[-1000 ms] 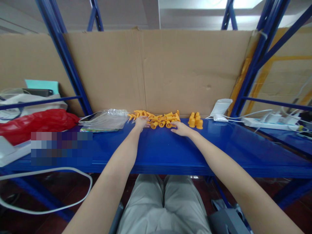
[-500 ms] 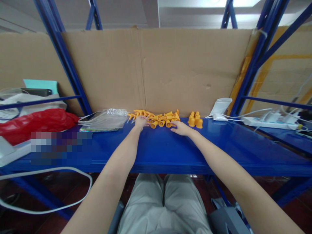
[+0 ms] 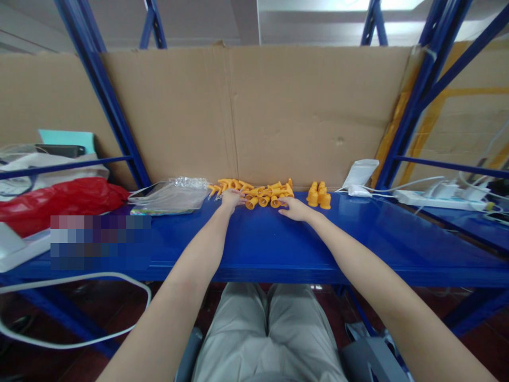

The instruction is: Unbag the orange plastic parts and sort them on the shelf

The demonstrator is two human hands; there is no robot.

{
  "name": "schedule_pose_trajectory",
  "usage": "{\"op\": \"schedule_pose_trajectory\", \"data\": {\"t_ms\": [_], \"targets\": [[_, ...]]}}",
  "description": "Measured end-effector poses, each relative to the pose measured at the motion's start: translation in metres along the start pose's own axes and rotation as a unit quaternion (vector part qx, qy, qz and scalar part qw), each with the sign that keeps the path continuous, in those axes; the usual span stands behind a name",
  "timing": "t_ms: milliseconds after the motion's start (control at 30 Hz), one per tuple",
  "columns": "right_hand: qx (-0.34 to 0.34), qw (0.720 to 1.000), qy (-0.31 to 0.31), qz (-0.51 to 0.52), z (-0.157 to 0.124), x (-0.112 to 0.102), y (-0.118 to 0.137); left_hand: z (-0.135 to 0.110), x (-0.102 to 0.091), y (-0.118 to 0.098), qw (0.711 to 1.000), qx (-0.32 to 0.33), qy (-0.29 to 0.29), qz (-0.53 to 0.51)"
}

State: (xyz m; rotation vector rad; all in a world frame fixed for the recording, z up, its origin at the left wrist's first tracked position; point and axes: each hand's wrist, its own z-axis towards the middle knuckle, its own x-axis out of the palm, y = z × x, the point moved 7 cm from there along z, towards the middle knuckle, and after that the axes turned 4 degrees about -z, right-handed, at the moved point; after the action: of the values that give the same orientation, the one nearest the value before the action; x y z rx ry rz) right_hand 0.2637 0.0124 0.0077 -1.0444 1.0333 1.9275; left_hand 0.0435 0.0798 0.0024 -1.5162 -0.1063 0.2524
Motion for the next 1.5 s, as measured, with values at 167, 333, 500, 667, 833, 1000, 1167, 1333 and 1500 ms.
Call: {"op": "schedule_pose_trajectory", "data": {"t_ms": [167,333,500,667,833,1000,1167,1333,1500], "targets": [[0.013,1.000,0.004,0.005,-0.001,-0.001,0.002,0.002,0.004,0.001,1.000,0.002,0.012,0.012],[0.017,1.000,0.005,-0.002,-0.002,-0.002,0.003,0.003,0.007,-0.001,0.996,0.045,0.023,0.079],[0.000,1.000,-0.005,-0.004,-0.002,-0.002,0.002,0.002,0.008,-0.015,0.975,0.142,-0.005,0.170],[-0.006,1.000,-0.012,-0.003,-0.003,-0.003,0.004,-0.015,0.041,-0.031,0.884,0.344,0.065,0.311],[0.009,1.000,-0.006,0.005,-0.004,-0.005,0.006,-0.026,0.069,-0.020,0.788,0.414,0.137,0.434],[0.023,1.000,0.003,0.005,-0.005,-0.005,0.007,-0.026,0.063,-0.025,0.777,0.431,0.090,0.449],[0.020,1.000,0.000,0.008,-0.004,-0.005,0.005,-0.030,0.058,-0.029,0.798,0.411,0.067,0.435],[0.011,1.000,-0.005,0.008,-0.003,-0.004,0.002,-0.029,0.052,-0.027,0.841,0.349,0.073,0.408],[0.019,1.000,-0.001,0.004,-0.003,-0.004,0.002,-0.028,0.053,-0.029,0.837,0.360,0.066,0.407]]}}
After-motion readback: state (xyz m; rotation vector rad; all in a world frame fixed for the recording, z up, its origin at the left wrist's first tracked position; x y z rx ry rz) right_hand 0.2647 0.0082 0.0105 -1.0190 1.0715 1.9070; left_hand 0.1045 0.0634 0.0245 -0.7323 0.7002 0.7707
